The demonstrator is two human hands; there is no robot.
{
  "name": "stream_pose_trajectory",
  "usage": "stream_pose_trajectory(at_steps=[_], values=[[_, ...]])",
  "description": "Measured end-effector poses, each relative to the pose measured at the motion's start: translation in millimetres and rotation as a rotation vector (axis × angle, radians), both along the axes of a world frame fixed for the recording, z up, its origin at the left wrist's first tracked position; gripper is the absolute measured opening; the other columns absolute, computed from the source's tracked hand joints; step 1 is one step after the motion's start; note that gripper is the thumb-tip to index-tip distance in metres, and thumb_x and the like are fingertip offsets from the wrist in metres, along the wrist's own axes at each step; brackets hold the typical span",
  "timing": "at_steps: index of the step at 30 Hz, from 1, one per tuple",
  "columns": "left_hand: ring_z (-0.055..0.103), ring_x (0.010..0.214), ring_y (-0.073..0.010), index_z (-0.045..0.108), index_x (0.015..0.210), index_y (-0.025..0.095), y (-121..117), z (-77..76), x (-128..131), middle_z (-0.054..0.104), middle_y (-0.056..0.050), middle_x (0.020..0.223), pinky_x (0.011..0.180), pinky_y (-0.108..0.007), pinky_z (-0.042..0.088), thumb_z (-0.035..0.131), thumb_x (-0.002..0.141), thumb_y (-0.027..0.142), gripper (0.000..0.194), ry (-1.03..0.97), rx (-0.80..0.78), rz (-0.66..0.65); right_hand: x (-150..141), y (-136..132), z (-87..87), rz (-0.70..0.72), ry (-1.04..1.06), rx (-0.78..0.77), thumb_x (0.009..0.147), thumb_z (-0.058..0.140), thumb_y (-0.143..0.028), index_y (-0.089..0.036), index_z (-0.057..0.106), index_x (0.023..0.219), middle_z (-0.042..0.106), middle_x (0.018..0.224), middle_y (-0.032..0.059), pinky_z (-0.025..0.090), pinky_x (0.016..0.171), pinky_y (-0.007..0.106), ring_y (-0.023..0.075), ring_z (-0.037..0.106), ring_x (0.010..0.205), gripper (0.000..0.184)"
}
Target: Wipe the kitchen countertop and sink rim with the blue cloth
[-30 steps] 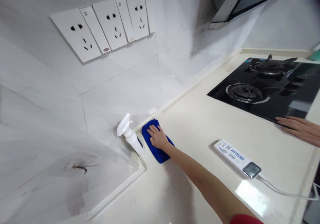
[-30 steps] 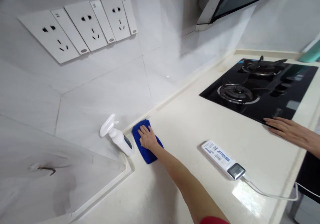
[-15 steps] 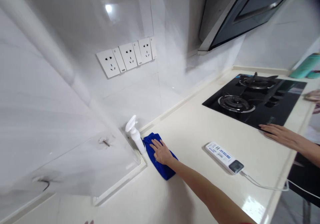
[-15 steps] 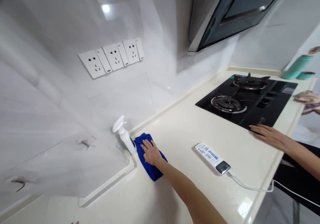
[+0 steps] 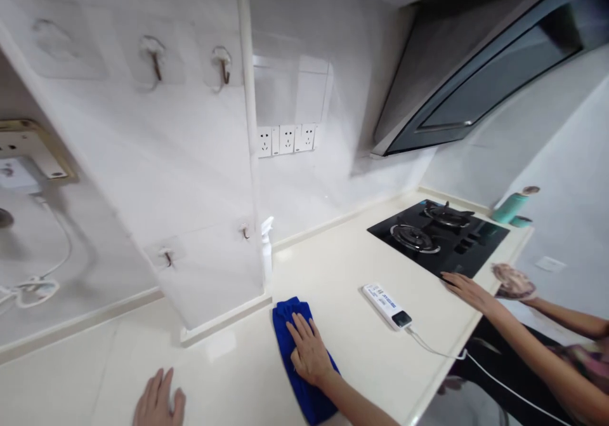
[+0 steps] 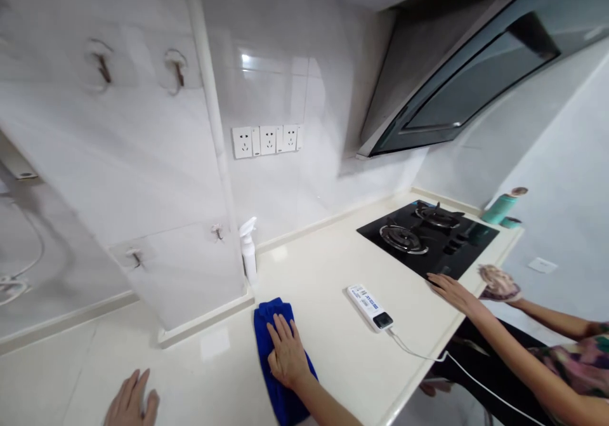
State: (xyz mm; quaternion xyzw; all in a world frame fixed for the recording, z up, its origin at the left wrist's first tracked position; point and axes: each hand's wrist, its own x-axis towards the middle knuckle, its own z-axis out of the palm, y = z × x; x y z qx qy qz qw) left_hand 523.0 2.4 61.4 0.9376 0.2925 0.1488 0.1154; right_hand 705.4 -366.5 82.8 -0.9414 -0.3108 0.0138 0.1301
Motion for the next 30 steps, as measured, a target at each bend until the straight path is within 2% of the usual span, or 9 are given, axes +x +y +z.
stream_pose_trajectory(at_steps=[7,10,13,16,19,23,26,30], values=[[0.037,0.145,-0.0348,0.054,0.139,0.004,-1,-2.2,2,0.046,-0.020,0.153,0.124,-0.051,0.029,0.012,0.089,0.056,0.084,-0.066,0.068,-0.042,-84,-7,10.7,0.035,0.064,-0.020,0.090,0.048,-0.033,-0.021,0.025,0.160,0.008,0.169,0.0072,0.010,0.129,0.053,0.0305,0.010,0.157,0.074],[0.038,0.144,-0.0369,0.055,0.138,0.002,-2,-3.5,3,0.046,-0.022,0.152,0.122,-0.054,0.031,0.010,0.090,0.054,0.084,-0.093,0.071,-0.055,-111,-4,18.3,0.002,0.115,-0.025,0.095,0.046,-0.041,-0.019,0.026,0.160,0.007,0.168,0.0097,0.010,0.128,0.056,0.0329,0.007,0.156,0.072],[0.036,0.145,-0.0376,0.053,0.139,0.002,-5,-2.7,3,0.045,-0.022,0.152,0.121,-0.054,0.031,0.011,0.092,0.052,0.081,-0.115,0.078,-0.074,-134,0,21.6,-0.030,0.136,-0.057,0.096,0.044,-0.042,-0.013,0.022,0.160,0.004,0.167,0.0133,0.009,0.127,0.060,0.0351,0.003,0.156,0.073],[0.035,0.145,-0.0377,0.053,0.138,0.002,-9,3.3,3,0.045,-0.023,0.152,0.121,-0.054,0.030,0.011,0.093,0.051,0.079,-0.125,0.069,-0.076,-150,2,17.6,-0.035,0.109,-0.059,0.097,0.044,-0.040,-0.012,0.020,0.160,0.002,0.167,0.0154,0.010,0.127,0.062,0.0361,0.002,0.156,0.073],[0.035,0.146,-0.0370,0.053,0.138,0.002,-16,14.7,1,0.045,-0.023,0.152,0.122,-0.053,0.029,0.010,0.093,0.050,0.078,-0.127,0.038,-0.079,-162,4,8.0,-0.059,0.052,0.000,0.096,0.050,-0.043,-0.018,0.017,0.161,0.002,0.168,0.0140,0.016,0.126,0.063,0.0379,0.006,0.155,0.077],[0.034,0.147,-0.0373,0.051,0.139,0.001,-23,25.1,-1,0.044,-0.023,0.153,0.122,-0.055,0.028,0.008,0.092,0.052,0.082,-0.136,-0.012,-0.067,-178,10,-6.0,-0.147,-0.037,0.064,0.091,0.058,-0.045,-0.023,0.012,0.162,0.010,0.168,0.0101,0.022,0.125,0.066,0.0403,0.010,0.155,0.087],[0.033,0.147,-0.0384,0.051,0.139,-0.001,-25,22.5,-3,0.044,-0.025,0.152,0.122,-0.056,0.027,0.008,0.093,0.051,0.082,-0.177,0.004,-0.088,-185,7,-10.0,-0.143,-0.096,0.061,0.092,0.057,-0.043,-0.027,0.010,0.163,0.015,0.168,0.0075,0.023,0.124,0.065,0.0387,0.014,0.155,0.087],[0.033,0.146,-0.0392,0.050,0.140,-0.002,-22,15.1,-4,0.043,-0.026,0.153,0.122,-0.057,0.027,0.009,0.095,0.049,0.079,-0.181,0.014,-0.117,-185,-13,-6.3,-0.107,-0.126,0.058,0.096,0.051,-0.038,-0.030,0.025,0.160,0.018,0.169,0.0058,0.030,0.124,0.058,0.0331,0.022,0.154,0.070]])
